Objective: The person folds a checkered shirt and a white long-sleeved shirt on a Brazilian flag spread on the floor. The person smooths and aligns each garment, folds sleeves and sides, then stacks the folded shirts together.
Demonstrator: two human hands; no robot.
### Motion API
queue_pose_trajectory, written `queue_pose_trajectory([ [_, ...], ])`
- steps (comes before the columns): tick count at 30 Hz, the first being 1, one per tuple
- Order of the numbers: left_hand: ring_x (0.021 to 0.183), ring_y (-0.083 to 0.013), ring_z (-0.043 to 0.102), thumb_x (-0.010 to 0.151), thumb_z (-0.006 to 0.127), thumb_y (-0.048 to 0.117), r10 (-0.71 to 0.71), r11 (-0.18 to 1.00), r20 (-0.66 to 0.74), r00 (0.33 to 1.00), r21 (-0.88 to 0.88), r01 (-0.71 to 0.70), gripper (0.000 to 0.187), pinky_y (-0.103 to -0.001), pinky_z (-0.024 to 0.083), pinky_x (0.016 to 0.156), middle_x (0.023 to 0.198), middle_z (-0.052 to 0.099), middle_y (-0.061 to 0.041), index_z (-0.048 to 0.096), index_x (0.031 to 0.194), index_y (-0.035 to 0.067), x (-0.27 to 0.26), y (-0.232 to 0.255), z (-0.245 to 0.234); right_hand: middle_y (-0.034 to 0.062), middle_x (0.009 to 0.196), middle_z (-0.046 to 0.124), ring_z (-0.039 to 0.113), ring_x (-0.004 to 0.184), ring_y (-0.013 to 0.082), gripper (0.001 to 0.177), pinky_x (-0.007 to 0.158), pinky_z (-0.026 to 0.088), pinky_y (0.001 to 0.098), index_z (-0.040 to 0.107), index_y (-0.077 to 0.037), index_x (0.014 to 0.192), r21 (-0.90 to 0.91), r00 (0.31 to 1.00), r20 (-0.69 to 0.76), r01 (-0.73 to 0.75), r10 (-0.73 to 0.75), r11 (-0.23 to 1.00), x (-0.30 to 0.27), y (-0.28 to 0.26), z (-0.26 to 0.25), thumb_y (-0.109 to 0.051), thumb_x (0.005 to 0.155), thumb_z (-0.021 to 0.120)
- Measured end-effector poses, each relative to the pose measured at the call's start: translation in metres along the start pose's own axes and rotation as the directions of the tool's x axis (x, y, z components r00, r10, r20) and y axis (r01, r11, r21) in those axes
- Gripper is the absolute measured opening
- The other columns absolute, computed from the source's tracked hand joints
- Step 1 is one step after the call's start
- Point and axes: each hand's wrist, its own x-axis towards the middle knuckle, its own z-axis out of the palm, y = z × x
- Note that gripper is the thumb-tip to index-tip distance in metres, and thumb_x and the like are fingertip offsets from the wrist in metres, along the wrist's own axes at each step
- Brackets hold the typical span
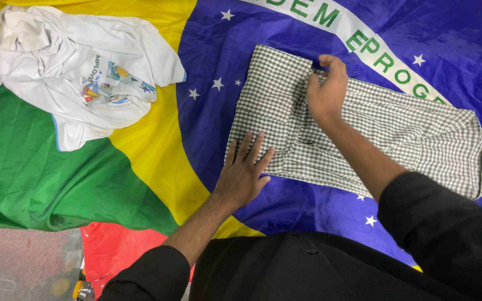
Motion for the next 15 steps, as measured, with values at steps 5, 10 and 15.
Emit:
queue_pose_trajectory([
  [5,0.152,-0.0420,0.013,0.086,0.070,0.050,0.036,0.998,0.096,0.995,0.051,-0.041,0.085,-0.069,0.016,0.118,0.166,0.011,-0.019,0.032,0.157,0.022,-0.008,0.000,-0.001,0.0252,0.161,0.029,0.025,0.149,0.0441,0.065,0.118,0.023,0.0619,0.035,-0.006,0.154,-0.233,0.861,0.455,0.359,-0.225,0.904,-0.059,-0.012,-0.005,-0.039,0.102,0.056],
  [10,0.149,-0.0413,0.016,0.089,0.069,0.052,0.051,0.999,0.074,0.996,0.008,-0.052,0.072,-0.068,0.017,0.116,0.161,0.020,-0.020,0.038,0.149,0.025,0.000,-0.001,-0.004,0.0227,0.169,0.000,-0.004,0.154,0.0471,0.083,0.119,0.007,0.0704,0.009,-0.016,0.164,-0.339,0.671,0.741,0.397,-0.018,0.853,-0.093,-0.004,-0.001,-0.066,0.101,0.027],
  [15,0.149,-0.0359,0.036,0.096,0.065,0.035,-0.329,0.920,-0.118,0.937,-0.265,0.290,0.053,-0.054,0.034,0.119,0.160,0.038,-0.016,0.052,0.146,0.022,0.021,-0.006,-0.006,0.0222,0.170,-0.002,-0.005,0.154,0.0471,0.085,0.119,0.006,0.0704,0.007,-0.017,0.165,-0.326,0.629,0.776,0.347,0.039,0.880,-0.091,0.014,0.004,-0.069,0.099,0.025],
])
